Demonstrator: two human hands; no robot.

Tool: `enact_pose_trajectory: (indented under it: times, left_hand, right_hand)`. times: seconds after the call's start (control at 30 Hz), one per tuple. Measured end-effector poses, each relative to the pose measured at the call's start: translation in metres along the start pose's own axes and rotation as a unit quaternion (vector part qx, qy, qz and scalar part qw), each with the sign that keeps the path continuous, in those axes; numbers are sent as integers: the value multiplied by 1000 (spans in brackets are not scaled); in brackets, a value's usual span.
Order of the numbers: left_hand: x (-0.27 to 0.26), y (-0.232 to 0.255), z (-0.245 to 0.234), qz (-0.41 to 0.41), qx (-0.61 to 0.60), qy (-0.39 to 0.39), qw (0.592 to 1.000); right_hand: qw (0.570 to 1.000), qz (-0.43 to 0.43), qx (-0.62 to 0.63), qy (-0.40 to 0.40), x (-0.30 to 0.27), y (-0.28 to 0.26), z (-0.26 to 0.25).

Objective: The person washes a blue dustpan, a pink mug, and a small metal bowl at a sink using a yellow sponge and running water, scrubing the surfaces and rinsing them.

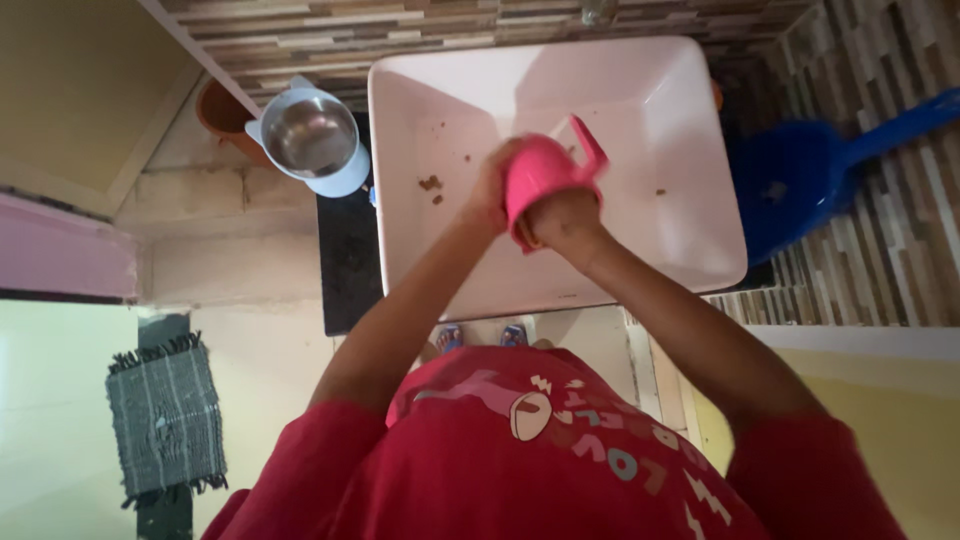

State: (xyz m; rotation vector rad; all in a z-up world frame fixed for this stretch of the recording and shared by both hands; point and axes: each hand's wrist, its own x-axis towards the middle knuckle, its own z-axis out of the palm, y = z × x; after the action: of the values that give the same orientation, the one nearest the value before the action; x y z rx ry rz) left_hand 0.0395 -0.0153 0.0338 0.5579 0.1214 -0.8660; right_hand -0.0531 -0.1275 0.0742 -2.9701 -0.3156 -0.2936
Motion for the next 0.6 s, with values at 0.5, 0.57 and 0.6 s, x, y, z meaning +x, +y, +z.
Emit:
enact_pose_trajectory:
  times: [0.5,0.57,0.6]
  left_hand:
    - [-30,14,55,135,38,-107,984]
    - [-34,43,54,-28,136,-52,989]
    - [-41,56,53,-32,135,-48,989]
  right_hand:
    - [626,308,707,119,36,10,20]
    - [583,273,753,134,27,29,4]
    - [571,250,772,124,22,38,-5]
